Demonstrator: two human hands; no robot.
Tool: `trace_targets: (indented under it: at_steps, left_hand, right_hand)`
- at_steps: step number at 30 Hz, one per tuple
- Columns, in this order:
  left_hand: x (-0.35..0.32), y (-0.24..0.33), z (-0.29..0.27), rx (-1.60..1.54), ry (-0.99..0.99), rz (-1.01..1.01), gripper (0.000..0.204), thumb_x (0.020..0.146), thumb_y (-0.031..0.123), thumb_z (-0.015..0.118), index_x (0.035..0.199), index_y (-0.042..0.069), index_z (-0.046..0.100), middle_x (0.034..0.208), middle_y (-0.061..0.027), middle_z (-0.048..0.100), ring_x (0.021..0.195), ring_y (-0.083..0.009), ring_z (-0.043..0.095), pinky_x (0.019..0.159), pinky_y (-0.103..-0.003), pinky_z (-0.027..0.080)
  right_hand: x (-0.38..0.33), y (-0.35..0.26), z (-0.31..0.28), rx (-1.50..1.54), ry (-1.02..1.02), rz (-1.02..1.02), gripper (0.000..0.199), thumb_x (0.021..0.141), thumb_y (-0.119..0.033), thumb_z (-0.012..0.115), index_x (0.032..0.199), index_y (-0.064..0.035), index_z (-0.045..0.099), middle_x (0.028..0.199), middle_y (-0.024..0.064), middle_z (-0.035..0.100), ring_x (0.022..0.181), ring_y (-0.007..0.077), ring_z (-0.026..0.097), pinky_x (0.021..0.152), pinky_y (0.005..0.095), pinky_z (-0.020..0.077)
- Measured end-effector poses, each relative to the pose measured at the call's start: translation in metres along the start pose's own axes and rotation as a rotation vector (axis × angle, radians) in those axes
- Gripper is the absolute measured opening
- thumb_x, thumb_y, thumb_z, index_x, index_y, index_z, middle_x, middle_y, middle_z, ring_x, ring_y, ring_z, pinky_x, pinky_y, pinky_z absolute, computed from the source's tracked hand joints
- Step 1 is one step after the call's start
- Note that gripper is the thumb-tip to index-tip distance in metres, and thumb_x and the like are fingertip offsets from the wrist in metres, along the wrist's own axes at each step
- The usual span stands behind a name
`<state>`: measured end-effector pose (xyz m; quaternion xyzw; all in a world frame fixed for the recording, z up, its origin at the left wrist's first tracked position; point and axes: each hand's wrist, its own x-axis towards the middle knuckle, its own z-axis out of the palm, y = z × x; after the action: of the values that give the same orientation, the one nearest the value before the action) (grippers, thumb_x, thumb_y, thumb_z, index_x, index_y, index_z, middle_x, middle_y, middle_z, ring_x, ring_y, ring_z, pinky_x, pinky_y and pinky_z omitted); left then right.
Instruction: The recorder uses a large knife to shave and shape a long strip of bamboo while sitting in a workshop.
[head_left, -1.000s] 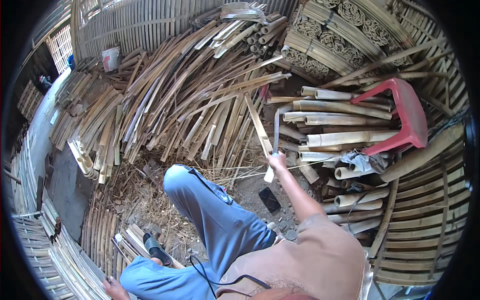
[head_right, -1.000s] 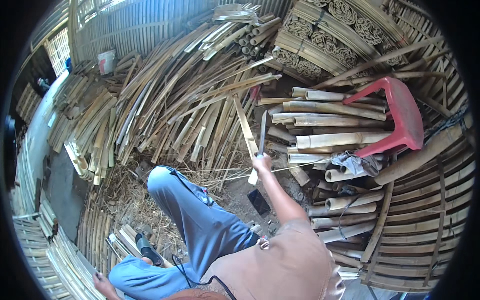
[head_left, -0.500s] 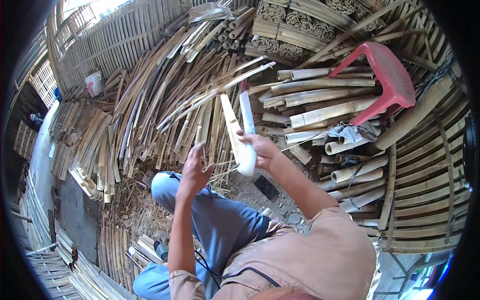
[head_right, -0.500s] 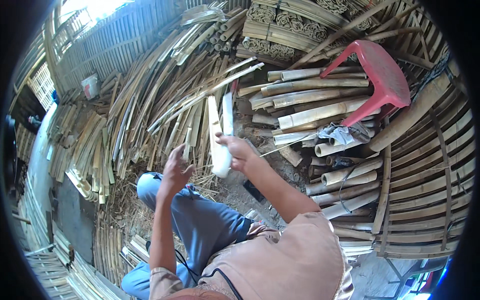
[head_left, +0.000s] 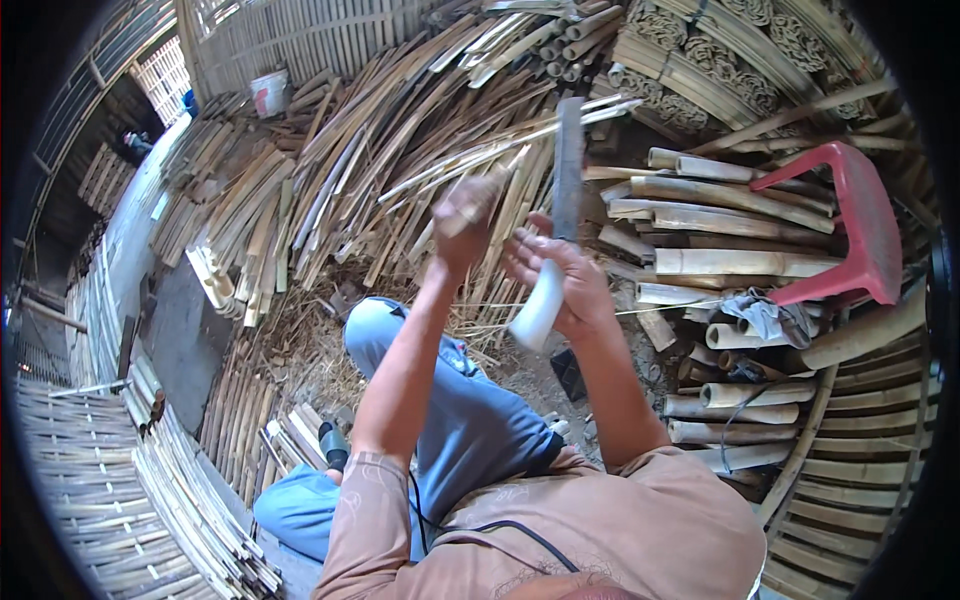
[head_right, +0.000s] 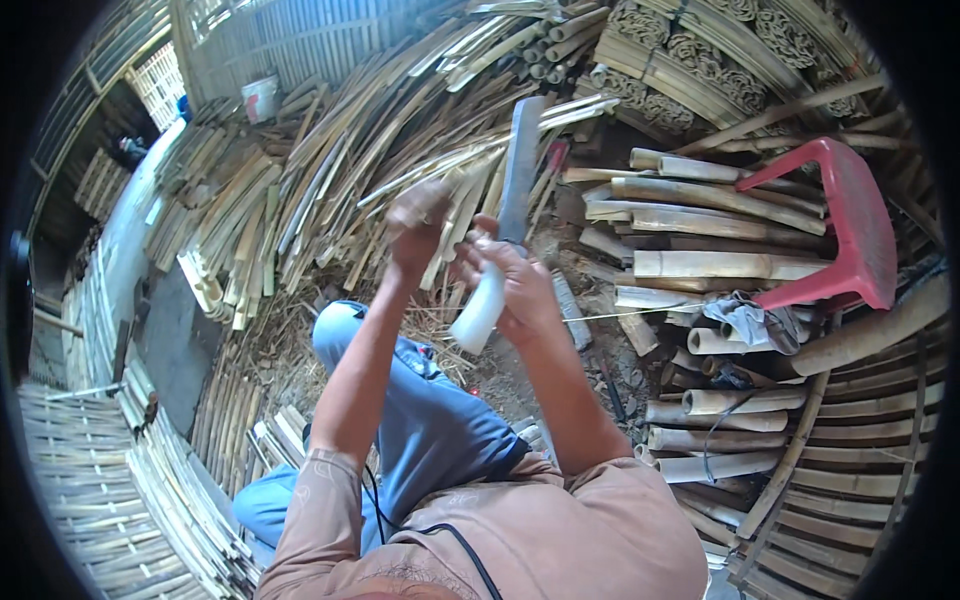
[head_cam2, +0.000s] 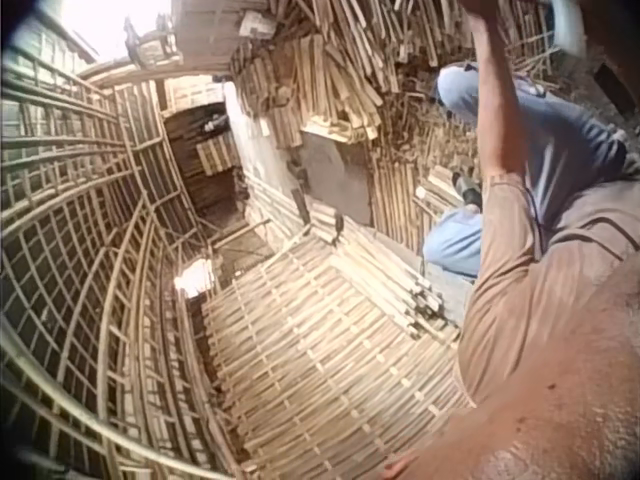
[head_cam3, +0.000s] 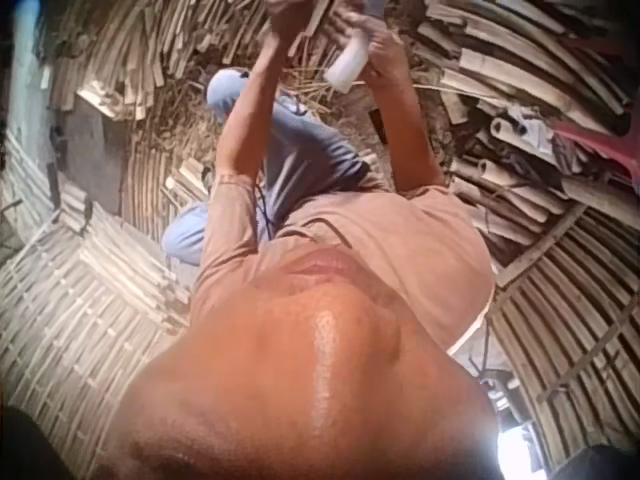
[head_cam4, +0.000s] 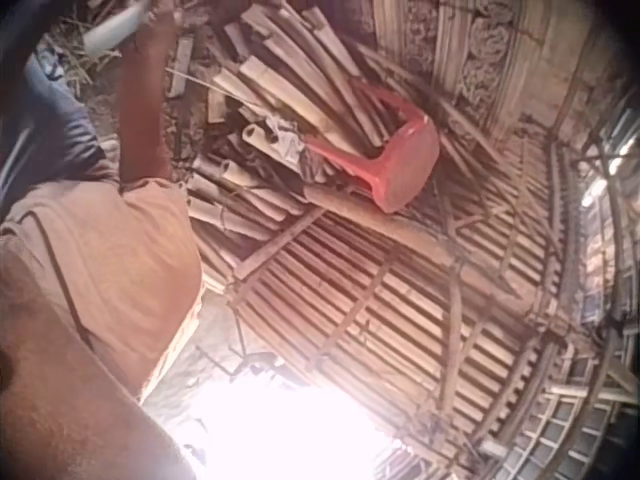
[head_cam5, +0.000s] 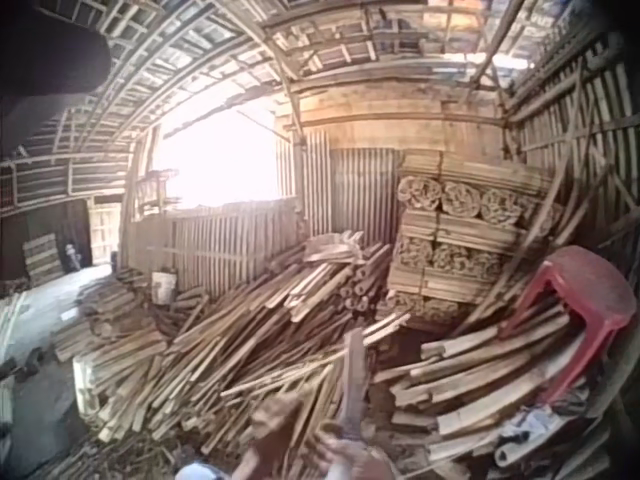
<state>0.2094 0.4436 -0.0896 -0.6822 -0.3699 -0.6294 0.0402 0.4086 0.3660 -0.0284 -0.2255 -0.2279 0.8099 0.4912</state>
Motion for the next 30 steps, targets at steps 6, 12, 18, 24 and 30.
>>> trace_targets:
  at_steps: [6,12,18,24,30]
  left_hand:
    - [0.105,-0.02,-0.166,0.676,0.713,-0.23,0.024,0.102,0.022,0.067,0.103,-0.001,0.072,0.073,-0.0115,0.069,0.058,-0.0161,0.063,0.054,-0.037,0.049]
    - [0.111,0.059,-0.364,0.032,0.96,-0.432,0.029,0.1,0.024,0.07,0.096,-0.004,0.064,0.078,-0.0103,0.064,0.058,-0.0134,0.054,0.051,-0.026,0.044]
    - [-0.013,0.137,-0.482,0.103,1.058,-0.525,0.031,0.101,0.033,0.07,0.103,0.003,0.063,0.079,-0.0066,0.066,0.062,-0.0128,0.058,0.054,-0.027,0.045]
    - [-0.135,0.17,-0.51,0.289,1.256,-0.541,0.032,0.099,0.04,0.071,0.093,0.009,0.065,0.066,-0.0047,0.065,0.054,-0.0102,0.058,0.052,-0.025,0.044]
    - [-0.212,0.177,-0.511,0.21,1.342,-0.599,0.033,0.1,0.039,0.07,0.081,0.013,0.062,0.062,-0.002,0.063,0.053,-0.0098,0.055,0.052,-0.026,0.041]
  right_hand:
    - [-0.011,-0.024,-0.03,-0.112,0.148,-0.201,0.037,0.097,0.0,0.06,0.134,0.0045,0.055,0.122,0.024,0.066,0.103,0.0335,0.073,0.09,0.0422,0.0644]
    - [-0.025,-0.03,-0.055,-0.378,0.16,-0.126,0.042,0.097,-0.006,0.064,0.138,-0.0029,0.056,0.107,0.0169,0.072,0.078,0.021,0.072,0.065,0.0321,0.0619]
    - [-0.012,0.01,-0.035,-0.531,0.126,-0.02,0.039,0.095,-0.009,0.066,0.132,-0.0026,0.059,0.088,0.0114,0.07,0.063,0.0128,0.063,0.053,0.0268,0.0514]
    - [0.012,0.072,0.041,-0.646,-0.089,0.136,0.03,0.095,-0.012,0.066,0.122,0.0,0.06,0.078,0.0078,0.064,0.059,0.0141,0.061,0.05,0.0277,0.0502]
    - [0.008,0.16,0.096,-0.821,-0.372,0.258,0.016,0.096,-0.017,0.067,0.101,-0.0047,0.059,0.067,0.0051,0.061,0.05,0.0141,0.058,0.045,0.0285,0.0469]
